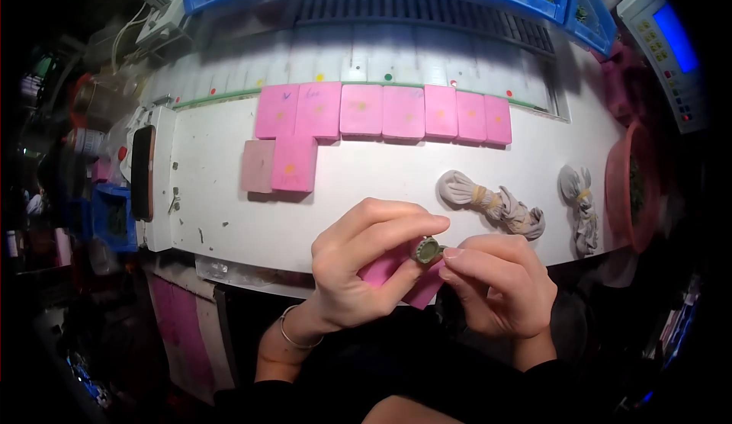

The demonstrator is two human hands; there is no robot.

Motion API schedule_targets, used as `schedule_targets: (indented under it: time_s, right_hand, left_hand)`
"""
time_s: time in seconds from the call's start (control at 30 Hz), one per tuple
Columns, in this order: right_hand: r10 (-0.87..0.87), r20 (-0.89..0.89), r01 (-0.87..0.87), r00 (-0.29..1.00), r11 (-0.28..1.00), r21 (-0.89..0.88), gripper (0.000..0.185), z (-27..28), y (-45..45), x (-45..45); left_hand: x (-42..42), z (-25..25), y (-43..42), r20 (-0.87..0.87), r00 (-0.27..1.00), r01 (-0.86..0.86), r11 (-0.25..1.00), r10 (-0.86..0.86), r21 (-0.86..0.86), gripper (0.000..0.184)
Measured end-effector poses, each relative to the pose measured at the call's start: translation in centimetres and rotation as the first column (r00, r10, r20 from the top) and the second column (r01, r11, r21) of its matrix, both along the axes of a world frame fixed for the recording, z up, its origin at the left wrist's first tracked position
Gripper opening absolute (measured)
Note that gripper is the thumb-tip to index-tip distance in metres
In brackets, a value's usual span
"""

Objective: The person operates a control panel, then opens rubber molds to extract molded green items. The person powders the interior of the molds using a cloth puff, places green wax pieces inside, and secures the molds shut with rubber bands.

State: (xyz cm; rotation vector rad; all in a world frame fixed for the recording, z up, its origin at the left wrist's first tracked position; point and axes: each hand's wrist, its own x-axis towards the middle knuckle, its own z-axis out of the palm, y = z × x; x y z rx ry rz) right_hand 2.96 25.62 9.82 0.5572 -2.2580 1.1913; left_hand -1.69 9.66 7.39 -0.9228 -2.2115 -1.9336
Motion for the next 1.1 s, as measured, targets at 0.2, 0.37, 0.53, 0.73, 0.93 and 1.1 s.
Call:
schedule_targets:
  time_s: [0.2, 0.37, 0.53, 0.73, 0.93, 1.1]
  right_hand:
    - [-0.027, 0.052, 0.023, 0.998, 0.997, 0.068, 0.029, -0.2, 0.4, -0.5]
    - [-0.067, 0.089, 0.059, 0.994, 0.994, 0.094, 0.026, -1.7, 0.3, -0.5]
    - [-0.032, 0.104, 0.006, 0.994, 0.969, 0.246, 0.018, -2.0, 0.5, -0.6]
    - [0.379, 0.699, -0.137, 0.606, 0.916, -0.378, 0.013, -3.2, 1.3, -0.8]
    - [0.911, 0.397, 0.245, -0.114, 0.413, -0.877, 0.026, -6.1, 2.0, -1.6]
    - [0.551, 0.834, -0.240, 0.027, 0.814, -0.529, 0.029, -5.4, 1.7, -0.7]
  left_hand:
    - [0.1, -0.4, -0.1, 0.268, 0.961, 0.040, 0.992, -0.072, 0.122, 0.026]
    - [0.0, -1.4, -0.1, 0.498, 0.854, 0.044, 0.975, -0.150, 0.219, 0.022]
    - [-0.4, -2.0, -0.3, 0.460, 0.868, 0.112, 0.976, -0.188, 0.188, 0.016]
    - [-0.2, -2.0, -1.5, 0.400, 0.902, 0.175, 0.985, -0.165, 0.012, 0.012]
    - [0.1, -2.3, -2.8, 0.376, 0.904, 0.242, 0.968, -0.202, -0.060, 0.013]
    - [-0.1, -3.2, -3.7, 0.448, 0.887, 0.123, 0.992, -0.109, -0.002, 0.012]
